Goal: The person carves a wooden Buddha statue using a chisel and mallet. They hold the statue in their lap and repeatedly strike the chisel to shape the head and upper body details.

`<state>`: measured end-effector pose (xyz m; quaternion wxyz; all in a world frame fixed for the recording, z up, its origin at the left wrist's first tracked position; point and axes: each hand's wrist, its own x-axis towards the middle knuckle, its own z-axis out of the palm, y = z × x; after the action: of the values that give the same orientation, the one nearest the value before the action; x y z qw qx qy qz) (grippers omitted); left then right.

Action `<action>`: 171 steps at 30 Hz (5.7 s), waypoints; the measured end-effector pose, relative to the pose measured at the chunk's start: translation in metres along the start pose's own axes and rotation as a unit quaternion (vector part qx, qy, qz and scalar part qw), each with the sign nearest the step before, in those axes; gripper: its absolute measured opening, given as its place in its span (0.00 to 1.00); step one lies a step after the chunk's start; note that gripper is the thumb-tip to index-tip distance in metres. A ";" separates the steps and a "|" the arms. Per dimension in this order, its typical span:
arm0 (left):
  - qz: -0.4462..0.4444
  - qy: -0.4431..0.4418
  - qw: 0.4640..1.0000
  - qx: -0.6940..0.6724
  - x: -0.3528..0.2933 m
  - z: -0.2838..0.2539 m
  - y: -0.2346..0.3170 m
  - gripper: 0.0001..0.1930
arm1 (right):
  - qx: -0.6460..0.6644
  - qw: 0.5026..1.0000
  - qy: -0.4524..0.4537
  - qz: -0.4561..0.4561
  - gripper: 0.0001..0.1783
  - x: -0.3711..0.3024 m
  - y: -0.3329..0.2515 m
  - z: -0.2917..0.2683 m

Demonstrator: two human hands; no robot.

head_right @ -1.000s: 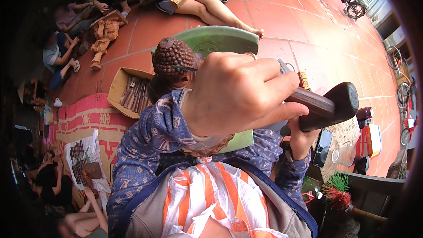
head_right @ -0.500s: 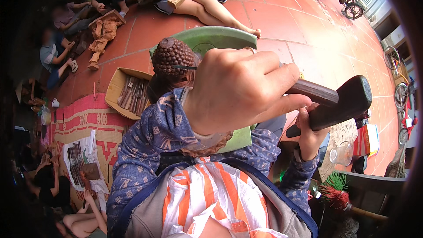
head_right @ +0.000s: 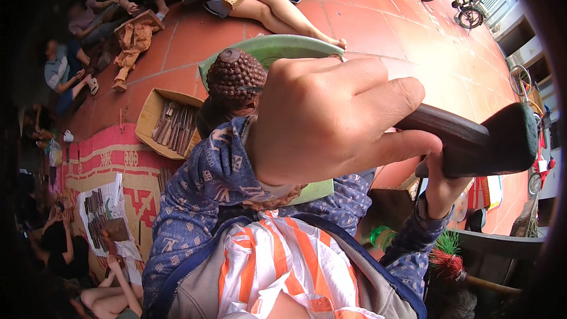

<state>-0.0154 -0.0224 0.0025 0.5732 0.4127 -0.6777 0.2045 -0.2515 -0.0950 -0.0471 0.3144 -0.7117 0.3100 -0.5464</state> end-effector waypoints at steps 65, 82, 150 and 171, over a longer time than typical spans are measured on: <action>0.033 -0.086 0.993 -0.070 -0.007 -0.024 0.030 0.22 | 0.073 0.984 -0.065 -0.149 0.12 0.018 -0.003 -0.005; 0.117 -0.267 0.956 -0.043 -0.023 -0.032 0.008 0.17 | 0.095 0.979 -0.032 -0.178 0.15 -0.054 0.057 0.047; 0.145 -0.096 0.964 -0.202 -0.020 -0.049 0.004 0.26 | -0.060 0.932 0.031 -0.356 0.14 -0.016 -0.018 0.019; 0.293 -0.138 0.940 -0.104 -0.034 -0.073 0.012 0.12 | -0.207 0.873 0.025 -0.441 0.14 -0.028 -0.033 0.005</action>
<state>0.0197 0.0499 -0.0081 0.4282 0.1582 -0.8588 0.2325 -0.2489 -0.0524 -0.0385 -0.1218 -0.8093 0.0776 -0.5693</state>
